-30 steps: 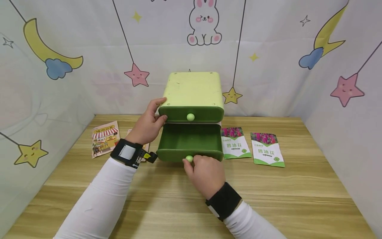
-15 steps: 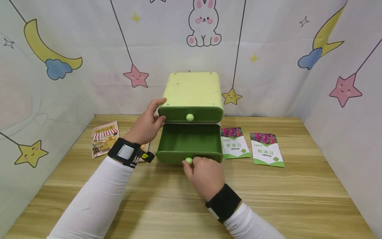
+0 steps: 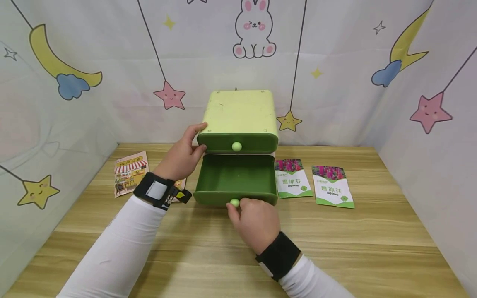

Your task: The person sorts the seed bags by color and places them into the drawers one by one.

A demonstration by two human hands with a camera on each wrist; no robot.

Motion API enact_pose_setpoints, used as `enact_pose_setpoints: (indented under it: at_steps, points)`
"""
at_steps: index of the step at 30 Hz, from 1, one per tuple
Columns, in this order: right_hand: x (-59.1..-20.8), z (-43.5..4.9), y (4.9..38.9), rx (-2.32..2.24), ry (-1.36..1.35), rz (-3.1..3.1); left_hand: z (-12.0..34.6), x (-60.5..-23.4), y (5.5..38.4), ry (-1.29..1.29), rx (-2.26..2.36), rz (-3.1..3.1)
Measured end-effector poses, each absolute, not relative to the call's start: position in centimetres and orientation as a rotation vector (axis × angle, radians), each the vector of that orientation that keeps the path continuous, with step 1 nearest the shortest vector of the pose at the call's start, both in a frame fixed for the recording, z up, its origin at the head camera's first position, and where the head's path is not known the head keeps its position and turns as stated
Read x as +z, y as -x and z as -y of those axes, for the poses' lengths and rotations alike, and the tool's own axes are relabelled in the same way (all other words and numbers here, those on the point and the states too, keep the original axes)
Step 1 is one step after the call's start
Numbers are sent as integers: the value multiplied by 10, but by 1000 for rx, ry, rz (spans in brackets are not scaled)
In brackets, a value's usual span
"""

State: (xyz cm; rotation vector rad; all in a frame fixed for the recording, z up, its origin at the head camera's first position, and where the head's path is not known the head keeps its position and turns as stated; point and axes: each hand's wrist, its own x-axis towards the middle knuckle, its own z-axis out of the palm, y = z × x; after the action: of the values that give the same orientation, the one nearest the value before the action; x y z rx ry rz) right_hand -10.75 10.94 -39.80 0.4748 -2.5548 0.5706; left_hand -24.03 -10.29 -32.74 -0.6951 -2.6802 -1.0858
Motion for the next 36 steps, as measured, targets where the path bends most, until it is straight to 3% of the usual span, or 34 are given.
enact_pose_setpoints:
  at_steps: [26, 36]
  points:
    - [-399, -111, 105, 469, -465, 2643, 103, -334, 238, 732, -1027, 2619]
    - [-365, -126, 95, 618, -504, 2752, 109, -339, 233, 679, -1069, 2571]
